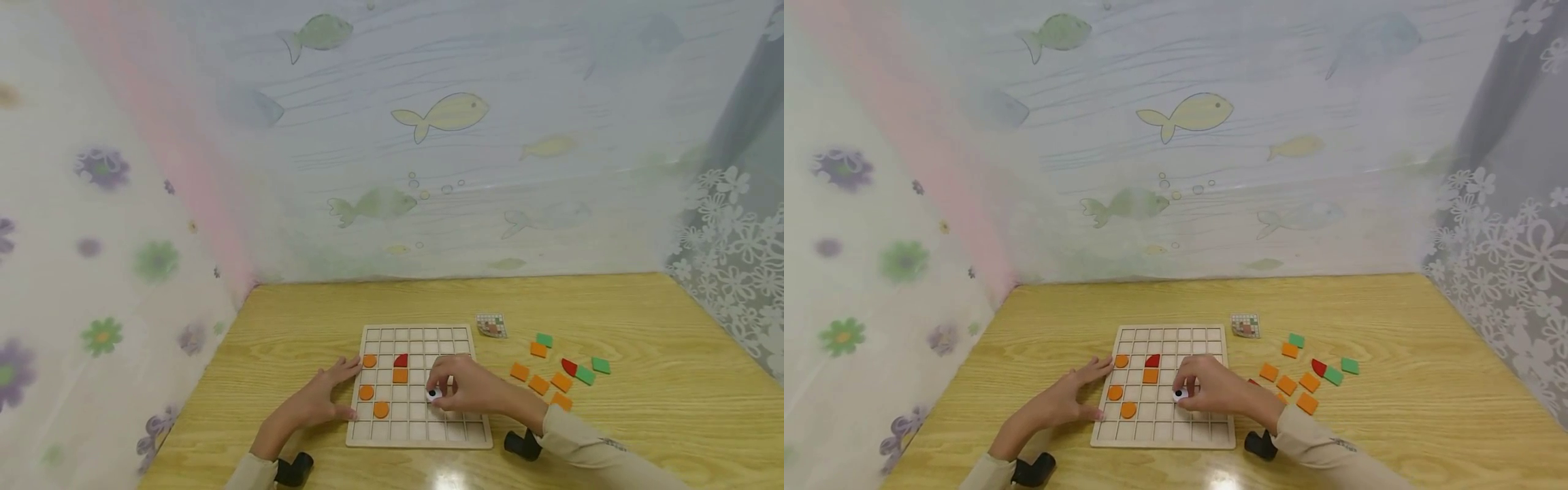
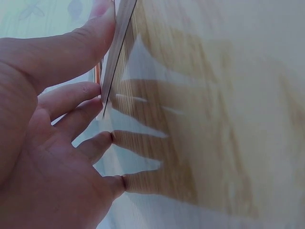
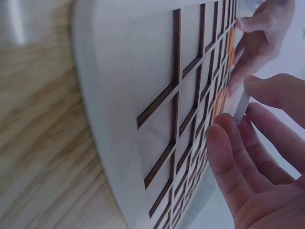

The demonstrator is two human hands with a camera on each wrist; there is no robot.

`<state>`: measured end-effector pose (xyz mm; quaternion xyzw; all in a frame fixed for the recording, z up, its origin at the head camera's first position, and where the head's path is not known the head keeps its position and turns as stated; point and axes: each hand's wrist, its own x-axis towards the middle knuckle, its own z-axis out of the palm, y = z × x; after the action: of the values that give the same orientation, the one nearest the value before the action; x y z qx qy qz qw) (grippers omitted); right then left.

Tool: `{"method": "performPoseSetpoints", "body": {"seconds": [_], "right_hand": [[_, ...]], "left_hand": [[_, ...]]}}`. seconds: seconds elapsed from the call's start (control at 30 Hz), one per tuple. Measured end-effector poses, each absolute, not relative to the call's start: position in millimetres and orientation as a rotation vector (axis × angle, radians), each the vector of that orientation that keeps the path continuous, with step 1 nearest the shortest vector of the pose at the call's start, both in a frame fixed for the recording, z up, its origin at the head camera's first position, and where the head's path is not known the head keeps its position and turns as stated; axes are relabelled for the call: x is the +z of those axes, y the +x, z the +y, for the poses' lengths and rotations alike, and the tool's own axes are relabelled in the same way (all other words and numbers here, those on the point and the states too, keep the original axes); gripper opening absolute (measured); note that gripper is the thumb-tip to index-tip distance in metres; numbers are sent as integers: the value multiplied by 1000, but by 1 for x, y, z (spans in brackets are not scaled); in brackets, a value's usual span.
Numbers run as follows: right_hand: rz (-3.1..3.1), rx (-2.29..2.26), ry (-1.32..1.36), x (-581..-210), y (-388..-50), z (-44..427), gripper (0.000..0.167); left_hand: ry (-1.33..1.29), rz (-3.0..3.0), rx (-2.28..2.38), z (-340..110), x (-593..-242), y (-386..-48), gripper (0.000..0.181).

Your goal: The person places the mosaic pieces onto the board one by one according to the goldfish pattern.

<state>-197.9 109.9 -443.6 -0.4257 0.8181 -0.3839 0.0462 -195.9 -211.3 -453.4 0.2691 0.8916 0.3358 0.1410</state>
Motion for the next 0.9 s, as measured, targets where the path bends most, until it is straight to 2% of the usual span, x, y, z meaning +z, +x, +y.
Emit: {"method": "performPoseSetpoints", "body": {"seconds": [0.9], "right_hand": [[2490,-965,-1406,-444,-217,58,8]], "left_hand": [[772,2568,969,-211,-453,-196,81]]}}
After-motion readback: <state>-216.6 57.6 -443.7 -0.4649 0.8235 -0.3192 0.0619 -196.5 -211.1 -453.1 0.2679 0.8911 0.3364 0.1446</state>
